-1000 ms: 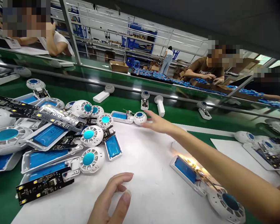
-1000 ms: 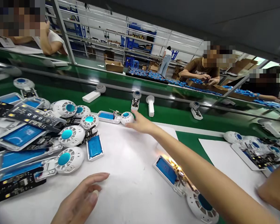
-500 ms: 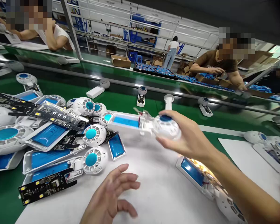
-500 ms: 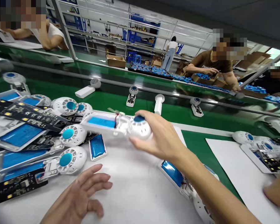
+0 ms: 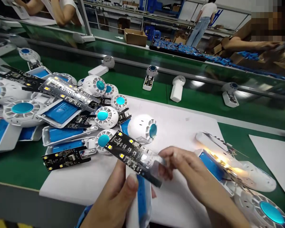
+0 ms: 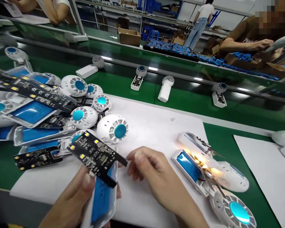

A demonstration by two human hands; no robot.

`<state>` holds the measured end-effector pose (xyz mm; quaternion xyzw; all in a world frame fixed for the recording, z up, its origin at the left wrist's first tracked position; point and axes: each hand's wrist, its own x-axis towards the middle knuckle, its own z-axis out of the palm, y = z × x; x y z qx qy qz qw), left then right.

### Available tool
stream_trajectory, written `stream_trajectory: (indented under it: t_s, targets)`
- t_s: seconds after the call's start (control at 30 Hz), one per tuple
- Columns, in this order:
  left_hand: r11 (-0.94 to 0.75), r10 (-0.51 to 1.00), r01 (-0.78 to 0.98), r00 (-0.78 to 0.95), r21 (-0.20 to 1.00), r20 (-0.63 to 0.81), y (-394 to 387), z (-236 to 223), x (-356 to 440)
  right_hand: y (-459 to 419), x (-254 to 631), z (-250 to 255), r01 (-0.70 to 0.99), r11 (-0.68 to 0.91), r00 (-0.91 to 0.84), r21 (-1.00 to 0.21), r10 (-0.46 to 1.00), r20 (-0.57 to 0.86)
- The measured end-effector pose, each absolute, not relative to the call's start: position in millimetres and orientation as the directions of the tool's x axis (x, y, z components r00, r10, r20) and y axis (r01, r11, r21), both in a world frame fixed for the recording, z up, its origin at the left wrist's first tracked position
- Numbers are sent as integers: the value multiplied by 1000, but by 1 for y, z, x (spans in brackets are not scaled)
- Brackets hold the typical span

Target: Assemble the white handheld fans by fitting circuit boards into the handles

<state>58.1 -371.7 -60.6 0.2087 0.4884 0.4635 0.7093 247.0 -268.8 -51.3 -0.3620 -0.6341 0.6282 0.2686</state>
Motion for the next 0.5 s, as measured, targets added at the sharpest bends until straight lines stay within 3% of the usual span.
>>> stream_trajectory:
  t_s: [0.07,0.17,0.27,0.37,0.43,0.5]
  targets:
    - [337,927,-308,-60,890,-371,-368,-60,61,-274,236,-59,-25,-355,-660,-934,708,-251]
    - [248,950,-138,-161,959,-268,-367,-66,66,-281,220,-66,-262,-599,-583,-757,723,-370]
    - [260,915,-99,-294,961,-277,-372,-76,72,-290,207,-70,-428,-673,-546,-603,725,-421]
    - [185,911,-91,-357,978,-206,-376,-86,77,-297,201,-73,-462,-720,-582,-518,687,-435]
    - [166,919,-109,-344,980,-194,-376,-90,79,-298,201,-75,-471,-700,-565,-537,707,-426]
    - [181,924,-169,-308,969,-226,-375,-88,77,-295,205,-76,-459,-618,-521,-638,769,-370]
